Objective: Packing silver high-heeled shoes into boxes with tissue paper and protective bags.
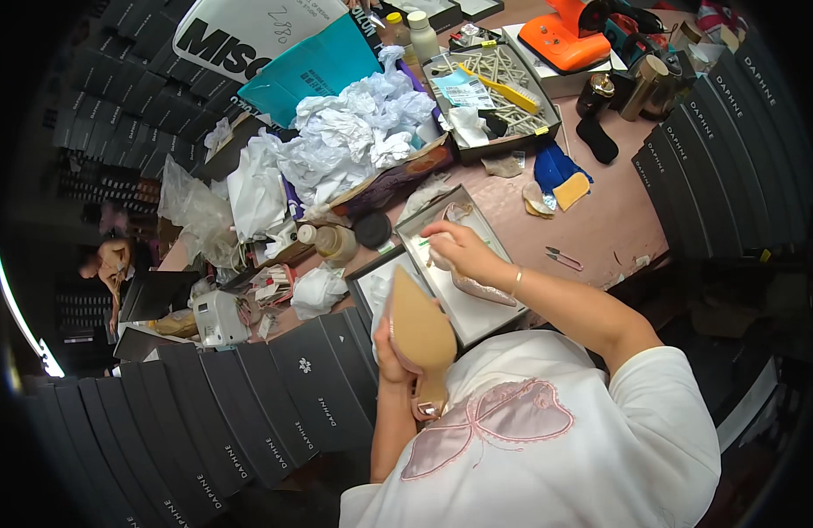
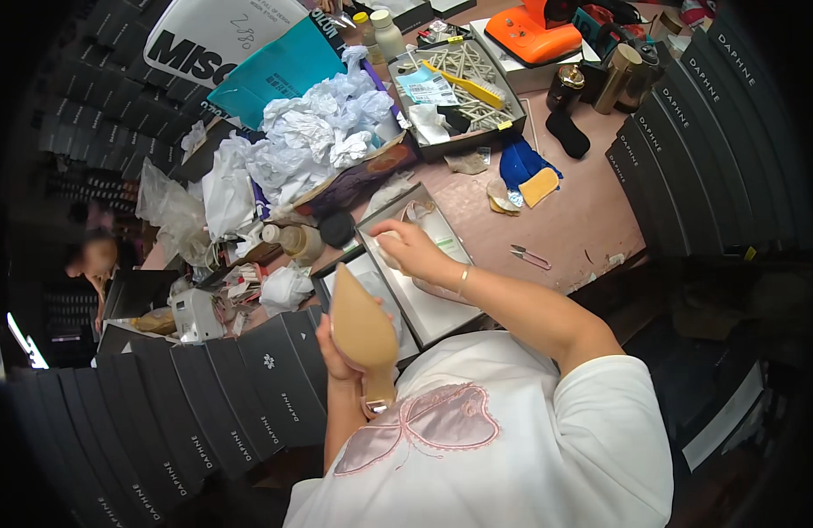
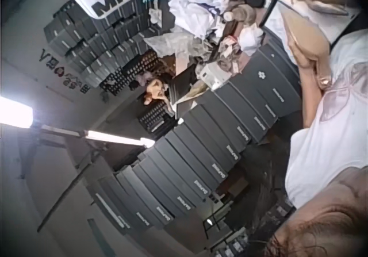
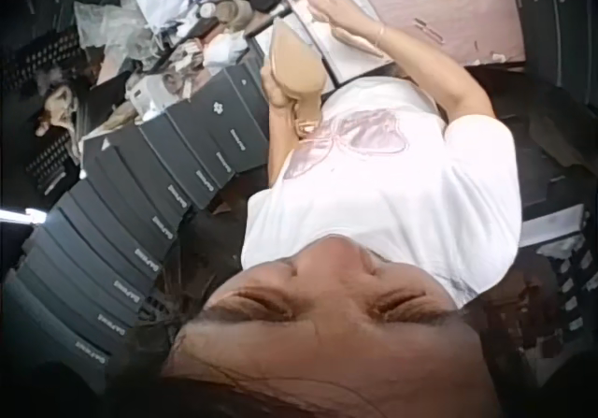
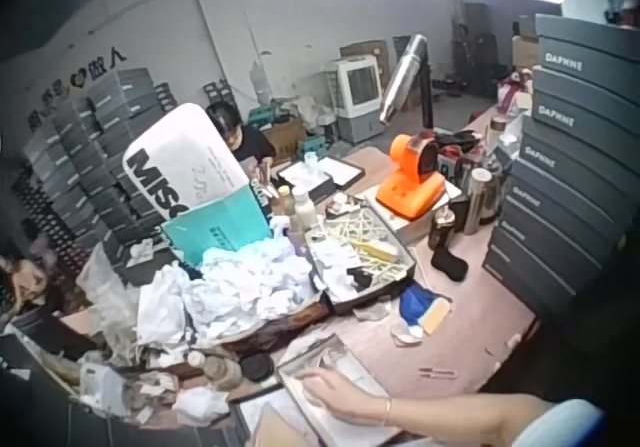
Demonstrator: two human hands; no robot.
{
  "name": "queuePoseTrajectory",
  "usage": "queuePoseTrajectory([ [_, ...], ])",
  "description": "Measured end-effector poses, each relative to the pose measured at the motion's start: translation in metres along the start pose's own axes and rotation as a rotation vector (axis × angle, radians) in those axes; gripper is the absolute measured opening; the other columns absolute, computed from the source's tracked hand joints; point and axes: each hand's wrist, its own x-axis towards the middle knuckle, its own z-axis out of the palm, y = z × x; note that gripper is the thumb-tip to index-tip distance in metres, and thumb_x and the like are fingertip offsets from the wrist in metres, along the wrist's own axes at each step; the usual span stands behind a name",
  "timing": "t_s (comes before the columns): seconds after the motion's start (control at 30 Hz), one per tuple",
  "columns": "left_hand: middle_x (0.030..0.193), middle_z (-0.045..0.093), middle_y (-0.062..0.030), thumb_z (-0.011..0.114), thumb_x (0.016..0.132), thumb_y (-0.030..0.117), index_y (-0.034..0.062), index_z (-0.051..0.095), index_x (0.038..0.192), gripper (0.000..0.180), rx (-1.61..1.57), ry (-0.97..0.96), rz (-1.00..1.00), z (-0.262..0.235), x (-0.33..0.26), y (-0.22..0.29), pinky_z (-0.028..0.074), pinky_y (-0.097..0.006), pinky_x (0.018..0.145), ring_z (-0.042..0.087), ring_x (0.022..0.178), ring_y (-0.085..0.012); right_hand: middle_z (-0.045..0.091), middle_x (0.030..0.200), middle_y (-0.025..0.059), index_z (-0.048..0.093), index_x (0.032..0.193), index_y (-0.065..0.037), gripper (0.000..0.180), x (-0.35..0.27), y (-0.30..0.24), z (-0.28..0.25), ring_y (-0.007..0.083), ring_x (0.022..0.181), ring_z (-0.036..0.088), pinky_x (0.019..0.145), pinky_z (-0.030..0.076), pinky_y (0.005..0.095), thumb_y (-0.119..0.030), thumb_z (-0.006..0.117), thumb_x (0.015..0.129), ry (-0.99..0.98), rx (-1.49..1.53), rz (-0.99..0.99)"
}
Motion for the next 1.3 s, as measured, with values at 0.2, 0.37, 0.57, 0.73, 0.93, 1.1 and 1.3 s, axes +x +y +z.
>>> queuePoseTrajectory([
  [0.2,0.138,0.039,-0.0228,0.060,0.084,0.017,0.0021,0.035,0.139,0.062,1.837,0.146,0.596,-0.037,0.066,0.016,0.030,-0.049,0.107,0.037,0.130,-0.0380,0.052,0.073,-0.0023,0.049,0.126,-0.013,0.031,-0.070,-0.003,-0.072,0.0047,0.042,0.032,0.035,0.023,0.0198,-0.024,0.044,0.098,0.094,1.030,0.439],
  [0.37,0.139,0.041,-0.0163,0.060,0.077,0.010,0.0104,0.062,0.116,0.039,2.341,-0.631,0.616,-0.034,0.146,-0.056,0.013,-0.061,0.110,0.025,0.138,-0.0347,0.048,0.064,-0.0030,0.043,0.135,-0.013,0.037,-0.102,-0.016,-0.083,0.0045,0.043,0.028,0.036,0.022,0.0192,-0.025,0.041,0.100,0.200,1.116,0.368],
  [0.57,0.102,0.065,-0.0009,0.066,0.074,0.019,0.0114,0.068,0.085,0.013,2.302,-1.162,0.676,-0.018,0.186,-0.036,0.016,-0.060,0.111,0.051,0.120,-0.0208,0.054,0.070,-0.0009,0.049,0.127,-0.009,0.033,-0.127,-0.041,-0.106,0.0051,0.046,0.040,0.039,0.030,0.0198,-0.025,0.045,0.098,0.263,0.833,0.200],
  [0.73,0.085,0.066,-0.0050,0.073,0.075,0.015,0.0027,0.066,0.094,0.024,1.830,-0.982,0.094,0.067,0.122,0.056,0.048,-0.033,0.080,0.063,0.082,-0.0167,0.058,0.077,-0.0018,0.056,0.118,-0.008,0.027,-0.080,-0.082,-0.132,0.0028,0.059,0.051,0.046,0.038,0.0177,-0.024,0.051,0.096,0.532,0.112,-0.148],
  [0.93,0.087,0.067,-0.0022,0.072,0.085,0.022,-0.0010,0.065,0.100,0.029,0.776,-0.576,-0.426,0.058,0.030,0.057,0.050,-0.024,0.073,0.063,0.080,-0.0105,0.059,0.079,-0.0016,0.056,0.114,-0.007,0.027,-0.020,-0.098,-0.087,0.0052,0.065,0.056,0.053,0.046,0.0186,-0.026,0.054,0.095,0.105,0.320,-0.074],
  [1.1,0.129,0.052,-0.0180,0.041,0.090,0.064,0.0029,0.041,0.137,0.077,-0.254,0.047,-0.347,0.031,-0.025,-0.005,0.050,-0.042,0.089,0.058,0.109,-0.0258,0.057,0.078,-0.0028,0.057,0.113,-0.009,0.026,-0.010,-0.073,-0.058,0.0039,0.063,0.055,0.052,0.046,0.0174,-0.028,0.055,0.094,-0.336,0.563,0.230],
  [1.3,0.139,0.039,-0.0239,0.035,0.090,0.065,0.0103,0.029,0.145,0.078,-0.394,-0.303,-0.436,0.035,0.004,-0.006,0.045,-0.056,0.093,0.050,0.118,-0.0398,0.052,0.069,-0.0053,0.057,0.114,-0.008,0.025,-0.002,-0.070,-0.021,0.0019,0.059,0.051,0.052,0.043,0.0183,-0.024,0.054,0.095,-0.324,0.229,0.096],
])
